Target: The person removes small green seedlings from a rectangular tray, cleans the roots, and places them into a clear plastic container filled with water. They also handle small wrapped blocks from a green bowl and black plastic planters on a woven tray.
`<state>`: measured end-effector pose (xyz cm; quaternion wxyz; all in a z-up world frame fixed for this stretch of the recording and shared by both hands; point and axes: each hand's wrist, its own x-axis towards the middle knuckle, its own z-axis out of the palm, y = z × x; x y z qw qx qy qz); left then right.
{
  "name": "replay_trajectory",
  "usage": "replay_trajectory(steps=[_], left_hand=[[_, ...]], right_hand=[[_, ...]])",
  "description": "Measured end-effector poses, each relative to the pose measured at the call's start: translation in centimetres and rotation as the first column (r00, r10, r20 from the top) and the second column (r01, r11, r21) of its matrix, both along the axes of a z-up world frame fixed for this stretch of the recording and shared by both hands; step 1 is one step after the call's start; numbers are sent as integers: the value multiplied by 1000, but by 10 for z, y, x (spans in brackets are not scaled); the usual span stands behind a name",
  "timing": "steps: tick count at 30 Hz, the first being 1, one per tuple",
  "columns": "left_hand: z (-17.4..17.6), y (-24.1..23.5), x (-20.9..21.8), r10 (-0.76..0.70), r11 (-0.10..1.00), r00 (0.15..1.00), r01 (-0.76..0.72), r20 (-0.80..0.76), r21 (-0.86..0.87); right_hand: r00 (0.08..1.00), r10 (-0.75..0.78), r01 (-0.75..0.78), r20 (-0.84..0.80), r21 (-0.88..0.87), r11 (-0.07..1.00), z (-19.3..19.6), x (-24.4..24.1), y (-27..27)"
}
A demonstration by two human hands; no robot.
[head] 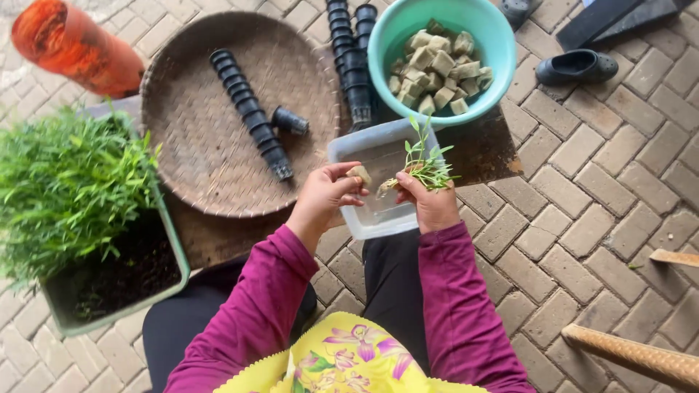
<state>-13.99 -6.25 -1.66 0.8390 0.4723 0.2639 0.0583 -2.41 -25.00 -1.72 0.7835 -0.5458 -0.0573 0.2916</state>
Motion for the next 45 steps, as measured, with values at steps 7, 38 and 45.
replay_trajectory(steps=[7, 38, 45], left_hand=[[-4, -9, -16, 147, 989, 989, -147, -10, 32], [-4, -48, -19, 155, 890, 986, -167, 62, 424], [-25, -45, -16, 142, 955, 976, -179, 165, 236]], right_hand=[[968, 122, -102, 220, -98, 990, 17, -24, 3], [895, 158, -68, 417, -223, 972, 9, -40, -4], [881, 208, -98, 425, -267, 959, 24, -44, -4]])
